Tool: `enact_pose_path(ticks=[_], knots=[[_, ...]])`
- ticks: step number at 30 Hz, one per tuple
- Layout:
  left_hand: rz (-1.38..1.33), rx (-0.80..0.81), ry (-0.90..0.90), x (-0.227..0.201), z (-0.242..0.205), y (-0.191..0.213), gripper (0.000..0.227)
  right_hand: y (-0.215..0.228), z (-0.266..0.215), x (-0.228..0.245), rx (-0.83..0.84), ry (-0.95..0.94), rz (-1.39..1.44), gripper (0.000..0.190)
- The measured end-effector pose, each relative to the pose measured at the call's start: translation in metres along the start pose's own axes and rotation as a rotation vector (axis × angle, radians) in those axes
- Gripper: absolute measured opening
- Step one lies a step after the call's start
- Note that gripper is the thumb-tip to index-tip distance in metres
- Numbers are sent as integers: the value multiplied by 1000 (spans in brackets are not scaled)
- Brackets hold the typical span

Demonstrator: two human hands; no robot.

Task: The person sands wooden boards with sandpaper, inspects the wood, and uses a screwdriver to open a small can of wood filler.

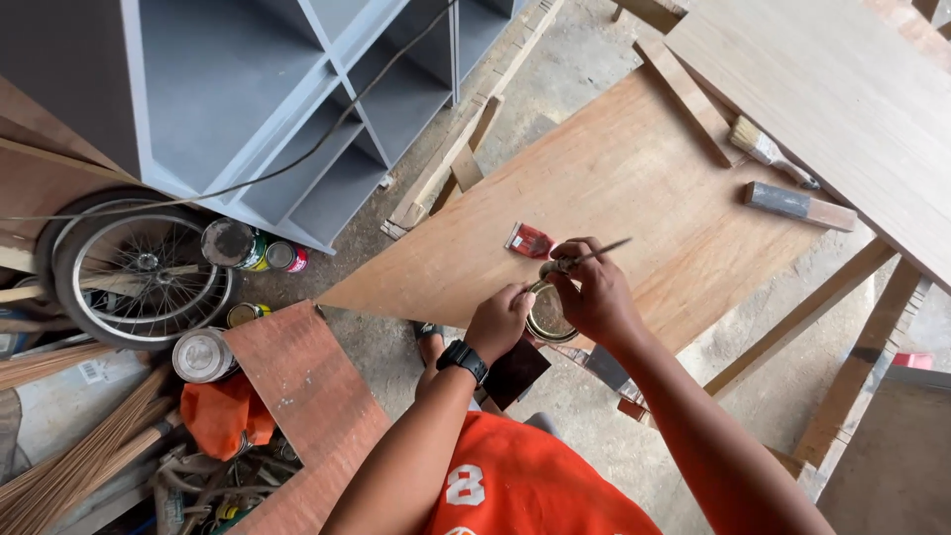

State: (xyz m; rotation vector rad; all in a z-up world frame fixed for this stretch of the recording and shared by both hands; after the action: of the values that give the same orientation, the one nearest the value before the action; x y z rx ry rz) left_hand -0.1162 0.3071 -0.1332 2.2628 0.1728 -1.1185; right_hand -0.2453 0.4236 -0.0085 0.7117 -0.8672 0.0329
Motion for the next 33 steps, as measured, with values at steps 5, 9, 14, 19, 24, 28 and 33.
enact_pose_path(ticks=[5,9,14,19,24,28,33], knots=[[-51,15,-7,-3,1,1,59,-15,-2,-1,19,63,33,27],[-24,20,20,-12,-9,3,51,18,6,0,4,-63,44,26],[-55,32,43,-6,-8,-3,53,26,-22,-30,-11,-123,5,25],[-67,37,47,-17,-5,5,53,25,-23,-29,-25,-146,-19,25],[-32,34,28,-13,-6,6,51,37,-10,-9,-31,-205,-3,25],[-32,28,28,-9,1,5,53,30,-27,-39,-58,-280,-17,26],[-34,67,37,-6,1,5,52,46,-30,-24,-93,-328,-49,26]])
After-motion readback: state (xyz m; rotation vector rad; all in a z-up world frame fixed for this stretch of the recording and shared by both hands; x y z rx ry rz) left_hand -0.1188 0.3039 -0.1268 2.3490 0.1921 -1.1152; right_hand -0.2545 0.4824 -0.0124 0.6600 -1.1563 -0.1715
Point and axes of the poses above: each hand's wrist, its own z-axis towards the middle knuckle, its own y-axis out of the back of the hand, x = y × z, the point moved 3 cm from there along z, towards the middle knuckle, and after that the axes turned 11 degrees about -x, right-handed, at the moved point
